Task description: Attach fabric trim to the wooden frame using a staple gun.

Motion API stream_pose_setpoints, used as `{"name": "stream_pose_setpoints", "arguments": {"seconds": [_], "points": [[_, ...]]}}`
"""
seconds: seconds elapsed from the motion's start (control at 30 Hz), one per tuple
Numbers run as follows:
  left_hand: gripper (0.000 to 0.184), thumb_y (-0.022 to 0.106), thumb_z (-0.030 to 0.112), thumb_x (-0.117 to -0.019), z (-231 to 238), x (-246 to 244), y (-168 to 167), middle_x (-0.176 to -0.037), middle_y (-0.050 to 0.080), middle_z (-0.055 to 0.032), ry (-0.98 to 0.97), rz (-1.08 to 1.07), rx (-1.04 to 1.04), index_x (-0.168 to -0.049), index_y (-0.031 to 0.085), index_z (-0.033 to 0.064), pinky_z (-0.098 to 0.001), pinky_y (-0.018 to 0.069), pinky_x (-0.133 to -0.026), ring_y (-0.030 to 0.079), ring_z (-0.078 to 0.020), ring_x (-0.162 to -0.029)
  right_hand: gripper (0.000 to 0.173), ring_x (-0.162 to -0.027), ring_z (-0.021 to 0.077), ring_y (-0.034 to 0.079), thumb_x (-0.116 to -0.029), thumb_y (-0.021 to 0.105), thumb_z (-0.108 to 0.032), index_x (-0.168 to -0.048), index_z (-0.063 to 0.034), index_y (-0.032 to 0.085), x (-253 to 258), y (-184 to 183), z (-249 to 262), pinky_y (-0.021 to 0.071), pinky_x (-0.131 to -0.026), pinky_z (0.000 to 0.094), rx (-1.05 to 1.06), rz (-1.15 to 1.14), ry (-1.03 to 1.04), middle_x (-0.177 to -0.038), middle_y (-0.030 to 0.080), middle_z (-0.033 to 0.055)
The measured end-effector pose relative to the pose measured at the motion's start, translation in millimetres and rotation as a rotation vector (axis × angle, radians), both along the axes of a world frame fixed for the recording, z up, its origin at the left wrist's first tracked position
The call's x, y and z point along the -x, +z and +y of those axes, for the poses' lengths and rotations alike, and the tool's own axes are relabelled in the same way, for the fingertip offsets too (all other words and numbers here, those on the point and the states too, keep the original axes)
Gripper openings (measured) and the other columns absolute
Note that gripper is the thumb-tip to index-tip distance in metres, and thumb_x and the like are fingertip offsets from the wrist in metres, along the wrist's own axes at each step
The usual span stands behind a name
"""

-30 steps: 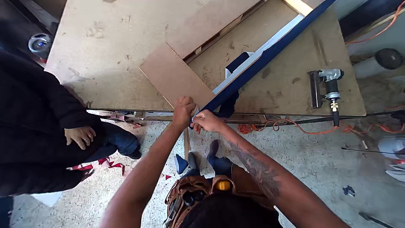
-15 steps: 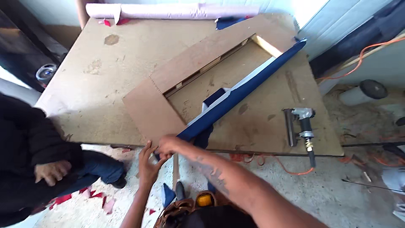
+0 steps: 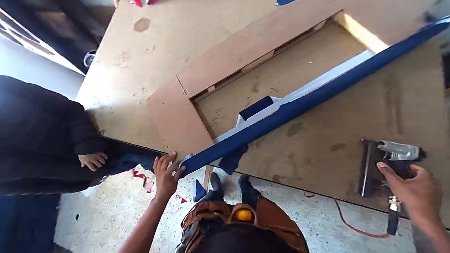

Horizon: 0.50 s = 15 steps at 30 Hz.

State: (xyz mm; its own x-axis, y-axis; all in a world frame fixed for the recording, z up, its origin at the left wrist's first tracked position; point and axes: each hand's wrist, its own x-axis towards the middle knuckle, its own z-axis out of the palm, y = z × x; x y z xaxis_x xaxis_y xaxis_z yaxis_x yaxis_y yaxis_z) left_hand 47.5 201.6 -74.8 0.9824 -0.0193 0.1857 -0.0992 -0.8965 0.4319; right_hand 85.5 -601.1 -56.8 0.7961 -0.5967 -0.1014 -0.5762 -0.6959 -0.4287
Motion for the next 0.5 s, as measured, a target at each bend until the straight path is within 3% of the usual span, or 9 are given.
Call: {"name": "stream_pose_setpoints", "arguments": {"seconds": [0.03, 0.13, 0.2, 0.27, 0.3, 0.37, 0.43, 0.5], "points": [[0.028, 0.062, 0.047, -0.0986, 1, 1, -3, -0.145, 0.059, 0.0059, -0.009, -0.005, -0.016, -0.099, 0.079, 0.0251, -0.0616, 0.0202, -0.124, 0.043, -0.0231, -0.145, 0.088, -0.121, 0.0560, 0.054, -0.0857, 0.073, -0.062, -0.142, 0.0009, 0.049, 0, -7, -3, 0.0404, -0.099, 0.0765, -0.002, 0.033, -0.017, -0.130, 0.056, 0.0367], [0.031, 0.059, 0.046, -0.1005, 0, -1, -4, -0.142, 0.060, 0.0042, -0.013, -0.011, -0.054, -0.098, 0.079, 0.0226, -0.0583, 0.0258, -0.122, 0.045, -0.0250, -0.142, 0.066, -0.117, 0.0550, 0.057, -0.0899, 0.078, -0.035, -0.137, 0.0028, 0.053, -6, -2, 2, 0.0408, -0.096, 0.0775, -0.107, 0.042, -0.058, -0.126, 0.059, 0.0362], [0.029, 0.061, 0.046, -0.0997, 2, -2, 3, -0.139, 0.062, 0.0041, -0.030, -0.024, -0.096, -0.097, 0.079, 0.0235, -0.0564, 0.0293, -0.119, 0.047, -0.0251, -0.138, 0.063, -0.111, 0.0436, 0.062, -0.0866, 0.078, -0.019, -0.140, 0.0000, 0.051, -5, 23, 31, 0.0483, -0.095, 0.0677, -0.256, -0.003, -0.109, -0.127, 0.061, 0.0290], [0.027, 0.062, 0.045, -0.0990, 7, -8, 7, -0.136, 0.065, 0.0041, -0.074, -0.054, -0.130, -0.097, 0.080, 0.0256, -0.0575, 0.0283, -0.118, 0.050, -0.0248, -0.135, 0.067, -0.087, 0.0306, 0.068, -0.0832, 0.077, -0.011, -0.143, -0.0038, 0.046, 4, 52, 73, 0.0590, -0.079, 0.0542, -0.379, -0.097, -0.089, -0.116, 0.064, 0.0202], [0.027, 0.062, 0.045, -0.0992, 10, -9, 8, -0.135, 0.065, 0.0047, -0.109, -0.065, -0.138, -0.098, 0.081, 0.0257, -0.0594, 0.0256, -0.119, 0.049, -0.0244, -0.136, 0.071, -0.080, 0.0270, 0.072, -0.0823, 0.078, -0.010, -0.144, -0.0073, 0.043, 14, 64, 96, 0.0634, -0.074, 0.0490, -0.432, -0.133, -0.032, -0.111, 0.067, 0.0162], [0.027, 0.061, 0.042, -0.1003, 16, -18, 7, -0.138, 0.064, 0.0061, -0.207, -0.082, -0.116, -0.097, 0.080, 0.0235, -0.0639, 0.0183, -0.122, 0.043, -0.0241, -0.144, 0.070, -0.075, 0.0285, 0.073, -0.0821, 0.079, -0.017, -0.143, -0.0065, 0.045, 31, 86, 158, 0.0645, -0.071, 0.0515, -0.419, -0.128, 0.095, -0.102, 0.070, 0.0154], [0.027, 0.060, 0.036, -0.1017, 25, -22, -2, -0.142, 0.062, 0.0029, -0.305, -0.089, -0.019, -0.096, 0.079, 0.0180, -0.0636, 0.0176, -0.125, 0.039, -0.0240, -0.148, 0.047, -0.063, 0.0272, 0.070, -0.0896, 0.071, -0.025, -0.129, -0.0042, 0.057, 40, 112, 248, 0.0619, -0.060, 0.0528, -0.300, -0.046, 0.141, -0.082, 0.070, 0.0123], [0.027, 0.059, 0.031, -0.1023, 32, -28, -13, -0.142, 0.062, 0.0005, -0.349, -0.113, 0.091, -0.094, 0.078, 0.0140, -0.0612, 0.0193, -0.127, 0.040, -0.0229, -0.148, 0.035, -0.056, 0.0261, 0.068, -0.0971, 0.062, -0.033, -0.125, -0.0107, 0.062, 38, 135, 345, 0.0609, -0.053, 0.0513, -0.320, 0.039, 0.190, -0.072, 0.068, 0.0090]]}}
